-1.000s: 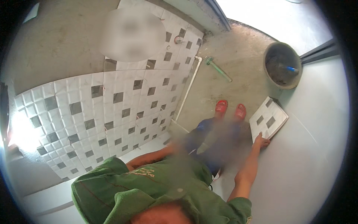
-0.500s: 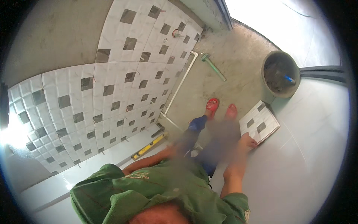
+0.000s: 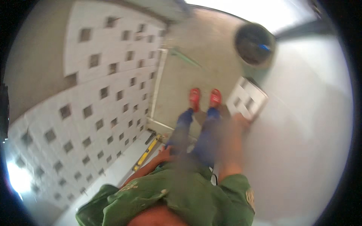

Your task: Applying mortar to a tile using a trowel and mounting it onto a wall.

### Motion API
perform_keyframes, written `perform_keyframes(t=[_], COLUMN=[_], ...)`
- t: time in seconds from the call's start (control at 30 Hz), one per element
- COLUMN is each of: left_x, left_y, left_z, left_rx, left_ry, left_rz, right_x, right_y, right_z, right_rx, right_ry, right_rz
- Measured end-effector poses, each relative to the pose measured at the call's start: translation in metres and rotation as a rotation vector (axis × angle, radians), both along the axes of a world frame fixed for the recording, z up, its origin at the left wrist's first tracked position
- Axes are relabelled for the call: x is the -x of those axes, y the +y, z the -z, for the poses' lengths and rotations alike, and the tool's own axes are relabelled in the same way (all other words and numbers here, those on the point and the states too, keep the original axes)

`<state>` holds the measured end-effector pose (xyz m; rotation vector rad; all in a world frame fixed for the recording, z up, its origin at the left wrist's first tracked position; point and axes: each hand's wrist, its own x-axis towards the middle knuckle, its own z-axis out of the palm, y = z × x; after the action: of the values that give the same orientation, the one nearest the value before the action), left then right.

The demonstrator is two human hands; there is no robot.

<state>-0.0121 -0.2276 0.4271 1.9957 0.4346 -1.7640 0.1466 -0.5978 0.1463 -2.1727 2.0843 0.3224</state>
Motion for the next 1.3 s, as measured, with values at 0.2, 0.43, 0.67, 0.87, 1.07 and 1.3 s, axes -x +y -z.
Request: perform_keyframes(t=[0.2, 0.43, 0.67, 0.87, 1.07, 1.3], left_x=[0.042, 0.057, 0.034, 0.031, -0.034, -0.176], left_y=[0.020, 0.024, 0.013, 0.017, -0.008, -0.022], left_z=[0.010, 0.035, 0.009, 0.031, -0.025, -0.067], left_rx=[-0.161, -0.114, -0.171, -0.120, -0.065, -0.160], left_ry=[0.030, -0.030, -0.021, -0.113, -0.235, -1.111], left_rz=[-0.113, -0.041, -0.051, -0.028, -0.140, 0.188], right_x=[-0.040, -0.034, -0.034, -0.027, -0.051, -0.083], right_y=[0.092, 0.076, 0.034, 0.022, 0.031, 0.120], right_z=[-0.080, -0.075, -0.048, -0.028, -0.096, -0.258], right_rx=[-0.050, -0.098, -0.596, -0.543, -0.673, -0.729], right_ry=[-0.019, -0.058, -0.052, -0.201, -0.186, 0.010], right_rz=[0.090, 0.094, -0.525, -0.847, -1.197, -1.579])
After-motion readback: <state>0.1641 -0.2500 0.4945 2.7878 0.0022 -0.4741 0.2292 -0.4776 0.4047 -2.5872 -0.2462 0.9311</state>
